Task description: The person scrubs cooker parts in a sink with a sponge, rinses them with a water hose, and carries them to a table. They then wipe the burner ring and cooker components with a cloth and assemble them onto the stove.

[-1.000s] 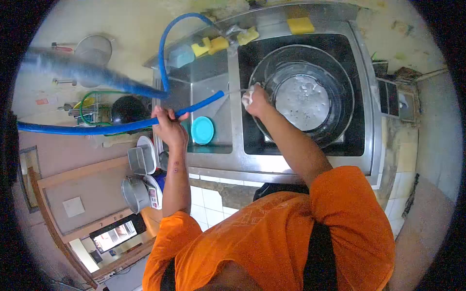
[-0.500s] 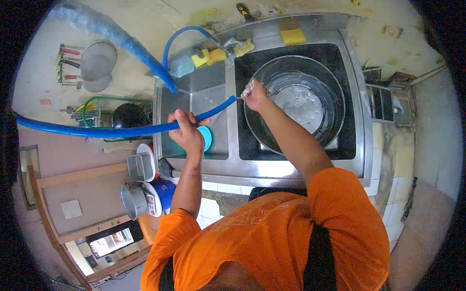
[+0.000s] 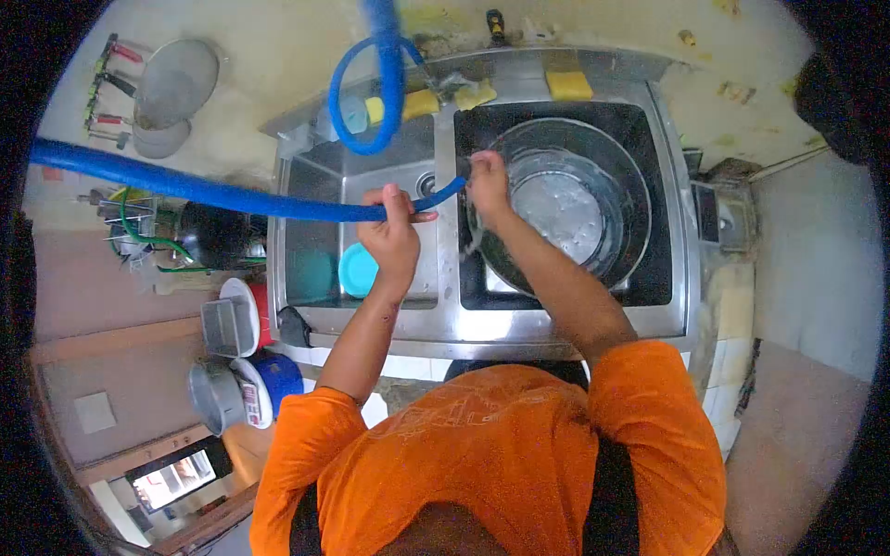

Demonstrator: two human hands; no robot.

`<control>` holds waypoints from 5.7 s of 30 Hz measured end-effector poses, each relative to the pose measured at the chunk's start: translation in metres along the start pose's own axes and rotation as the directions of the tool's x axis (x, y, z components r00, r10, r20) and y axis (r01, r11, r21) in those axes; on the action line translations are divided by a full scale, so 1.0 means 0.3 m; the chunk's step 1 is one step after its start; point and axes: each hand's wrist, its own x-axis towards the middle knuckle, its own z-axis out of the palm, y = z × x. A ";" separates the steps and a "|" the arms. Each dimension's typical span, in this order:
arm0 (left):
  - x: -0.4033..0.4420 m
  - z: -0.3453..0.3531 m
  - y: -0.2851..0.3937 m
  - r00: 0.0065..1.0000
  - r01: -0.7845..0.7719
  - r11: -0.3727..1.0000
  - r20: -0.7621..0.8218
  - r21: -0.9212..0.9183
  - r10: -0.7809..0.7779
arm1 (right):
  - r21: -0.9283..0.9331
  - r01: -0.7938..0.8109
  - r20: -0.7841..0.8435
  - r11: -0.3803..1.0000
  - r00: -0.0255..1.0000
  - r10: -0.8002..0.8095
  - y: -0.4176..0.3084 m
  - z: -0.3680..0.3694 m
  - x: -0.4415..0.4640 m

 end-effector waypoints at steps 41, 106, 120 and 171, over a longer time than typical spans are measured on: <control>0.205 0.420 -0.216 0.976 0.029 0.988 0.218 -0.152 0.005 | -0.408 -0.017 -0.533 0.913 0.816 -0.223 -0.169 -0.553 -0.135; 0.296 0.807 -0.156 0.857 -0.209 0.977 0.489 0.043 0.162 | -0.894 -0.401 -0.433 0.200 0.655 -0.620 -0.409 -0.847 -0.496; 0.143 0.987 0.010 0.738 0.018 0.976 0.661 -0.219 0.135 | -0.892 -0.412 -0.437 0.186 0.678 -0.591 -0.400 -0.885 -0.483; 0.225 0.348 -0.112 0.842 -0.184 0.913 0.538 0.365 -0.045 | -0.416 0.843 0.410 0.341 0.509 -0.757 -0.793 0.315 -0.346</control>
